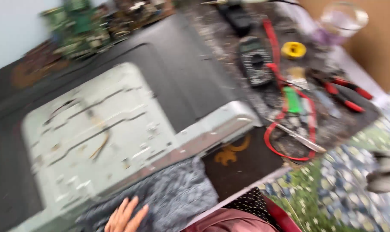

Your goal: Disassembling a television to access internal components, removing screen layers, and cleaning the chassis.

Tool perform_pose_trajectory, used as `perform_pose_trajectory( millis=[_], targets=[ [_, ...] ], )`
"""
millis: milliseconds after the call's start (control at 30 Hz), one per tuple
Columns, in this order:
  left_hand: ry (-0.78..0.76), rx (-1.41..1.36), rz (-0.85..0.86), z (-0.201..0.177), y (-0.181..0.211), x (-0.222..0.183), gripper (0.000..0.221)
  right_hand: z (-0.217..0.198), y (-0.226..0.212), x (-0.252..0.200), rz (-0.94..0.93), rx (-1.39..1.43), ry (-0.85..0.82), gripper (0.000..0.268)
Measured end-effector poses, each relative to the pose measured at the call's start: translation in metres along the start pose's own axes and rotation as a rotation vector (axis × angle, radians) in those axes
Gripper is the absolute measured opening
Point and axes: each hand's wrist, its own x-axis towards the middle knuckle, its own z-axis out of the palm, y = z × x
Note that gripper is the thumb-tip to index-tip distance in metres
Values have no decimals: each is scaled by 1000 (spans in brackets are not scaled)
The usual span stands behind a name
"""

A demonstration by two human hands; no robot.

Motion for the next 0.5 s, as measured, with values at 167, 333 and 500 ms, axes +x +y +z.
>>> perform_pose_trajectory(
  millis=[167, 333, 500],
  targets=[
    [196, -230, -311, -67, 5, -11, 41, -74, -171, 82, -495, 103, 131, 36],
    [386, 138, -308, -19, -40, -61, 53, -198, -475, 3, -851, 215, 307, 47],
    [254, 236, -411, 21, -90, -120, 70, -134, -610, 0, -1116, 105, 248, 62]
  ],
)
